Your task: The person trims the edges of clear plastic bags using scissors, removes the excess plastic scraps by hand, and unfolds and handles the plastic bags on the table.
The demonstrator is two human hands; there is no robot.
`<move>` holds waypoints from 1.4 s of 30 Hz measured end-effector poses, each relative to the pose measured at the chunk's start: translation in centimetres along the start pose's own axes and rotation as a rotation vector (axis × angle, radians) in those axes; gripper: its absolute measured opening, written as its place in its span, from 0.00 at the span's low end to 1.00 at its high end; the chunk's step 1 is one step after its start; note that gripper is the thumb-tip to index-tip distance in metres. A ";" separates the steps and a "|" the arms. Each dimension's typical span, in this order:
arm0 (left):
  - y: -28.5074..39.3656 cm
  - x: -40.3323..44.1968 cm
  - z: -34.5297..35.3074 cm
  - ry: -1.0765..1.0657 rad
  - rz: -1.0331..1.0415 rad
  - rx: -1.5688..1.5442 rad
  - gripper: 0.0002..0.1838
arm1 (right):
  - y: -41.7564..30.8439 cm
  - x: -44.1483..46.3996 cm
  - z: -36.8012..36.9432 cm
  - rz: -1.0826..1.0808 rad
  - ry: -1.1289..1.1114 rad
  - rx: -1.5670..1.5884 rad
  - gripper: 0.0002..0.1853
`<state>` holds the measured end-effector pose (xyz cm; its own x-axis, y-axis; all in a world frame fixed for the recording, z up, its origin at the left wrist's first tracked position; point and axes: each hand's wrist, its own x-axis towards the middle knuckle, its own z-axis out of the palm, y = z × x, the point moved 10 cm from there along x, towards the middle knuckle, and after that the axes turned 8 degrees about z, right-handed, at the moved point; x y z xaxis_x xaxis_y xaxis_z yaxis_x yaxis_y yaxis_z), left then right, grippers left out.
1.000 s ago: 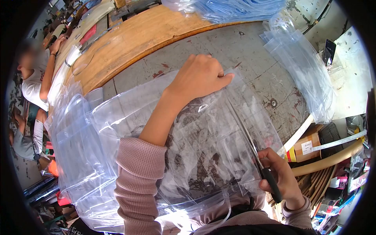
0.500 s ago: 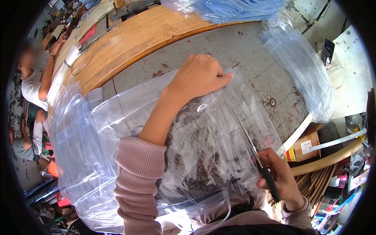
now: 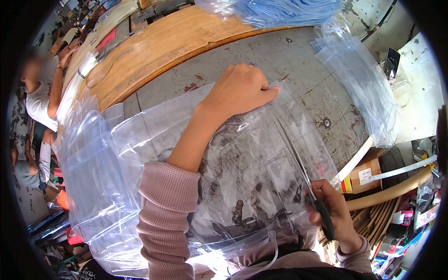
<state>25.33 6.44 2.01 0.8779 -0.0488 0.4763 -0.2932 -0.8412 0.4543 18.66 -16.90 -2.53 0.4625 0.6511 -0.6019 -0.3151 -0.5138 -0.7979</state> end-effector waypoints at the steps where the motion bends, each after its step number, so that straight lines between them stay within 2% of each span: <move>1: 0.0 0.0 0.0 -0.006 -0.006 -0.006 0.26 | 0.0 0.0 0.0 0.000 0.000 0.000 0.32; 3: 0.1 0.1 -0.1 -0.012 -0.012 -0.011 0.26 | 0.0 0.1 0.2 0.002 -0.012 0.072 0.31; 5: -0.5 0.0 0.3 -0.100 -0.100 0.027 0.19 | 0.1 0.0 0.2 -0.001 -0.013 0.089 0.31; 6: -0.6 0.0 0.4 -0.100 -0.099 0.028 0.19 | 0.1 0.0 0.2 -0.002 -0.015 0.106 0.30; 8: 0.3 0.1 -0.2 -0.012 0.011 -0.007 0.27 | 0.0 0.0 0.3 0.001 -0.022 0.098 0.30; 12: 0.2 0.2 -0.1 -0.046 -0.019 -0.024 0.26 | 0.0 0.0 0.3 0.015 -0.028 0.070 0.29; 14: -0.3 0.1 0.3 -0.111 -0.091 0.004 0.20 | 0.0 0.0 0.2 0.003 -0.020 0.041 0.29; 18: -0.4 0.0 0.3 -0.091 -0.084 0.017 0.20 | -0.2 -0.1 0.1 0.038 0.002 0.006 0.28; 20: 0.4 0.2 -0.1 -0.026 0.011 -0.007 0.25 | -0.3 -0.1 0.1 0.024 0.005 -0.010 0.28; 24: 0.1 0.3 -0.5 -0.049 -0.023 0.027 0.23 | -0.1 -0.2 0.2 0.048 0.015 -0.041 0.29; 26: -1.6 -0.4 0.8 -0.271 -0.249 -0.216 0.21 | 0.3 -0.1 0.3 0.022 0.017 -0.015 0.29; 27: -1.8 -0.4 0.4 -0.267 -0.248 -0.210 0.21 | 0.4 -0.2 0.3 0.002 0.020 0.011 0.30; 29: -2.0 -0.5 -0.7 -0.117 -0.257 -0.585 0.18 | 1.0 -0.3 0.5 0.022 0.031 0.046 0.31; 31: -1.6 -0.4 -2.1 -0.075 -0.174 -0.534 0.16 | 0.8 -0.4 0.4 -0.068 0.066 0.019 0.31; 33: -1.0 -0.3 -3.5 -0.036 -0.092 -0.487 0.16 | 1.0 -0.5 0.5 -0.064 0.052 0.012 0.31; 35: 0.8 -0.3 -2.5 -0.280 -0.001 -0.487 0.10 | 1.0 -0.4 0.7 -0.085 0.015 0.176 0.31; 36: 1.3 -0.1 -2.8 -0.281 0.000 -0.484 0.10 | 0.9 -0.5 0.6 -0.088 0.014 0.178 0.31; 38: 1.4 -0.4 -2.1 -0.414 -0.078 -0.375 0.10 | 1.3 -0.6 1.5 -0.020 -0.128 0.345 0.30; 42: 2.3 -0.1 -2.9 -0.413 -0.035 -0.189 0.15 | 0.9 -0.6 2.3 -0.034 -0.198 0.452 0.28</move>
<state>23.49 6.02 5.20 0.9548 -0.2649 0.1350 -0.2905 -0.7351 0.6125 16.16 -16.49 -3.00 0.3262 0.7797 -0.5345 -0.6503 -0.2253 -0.7255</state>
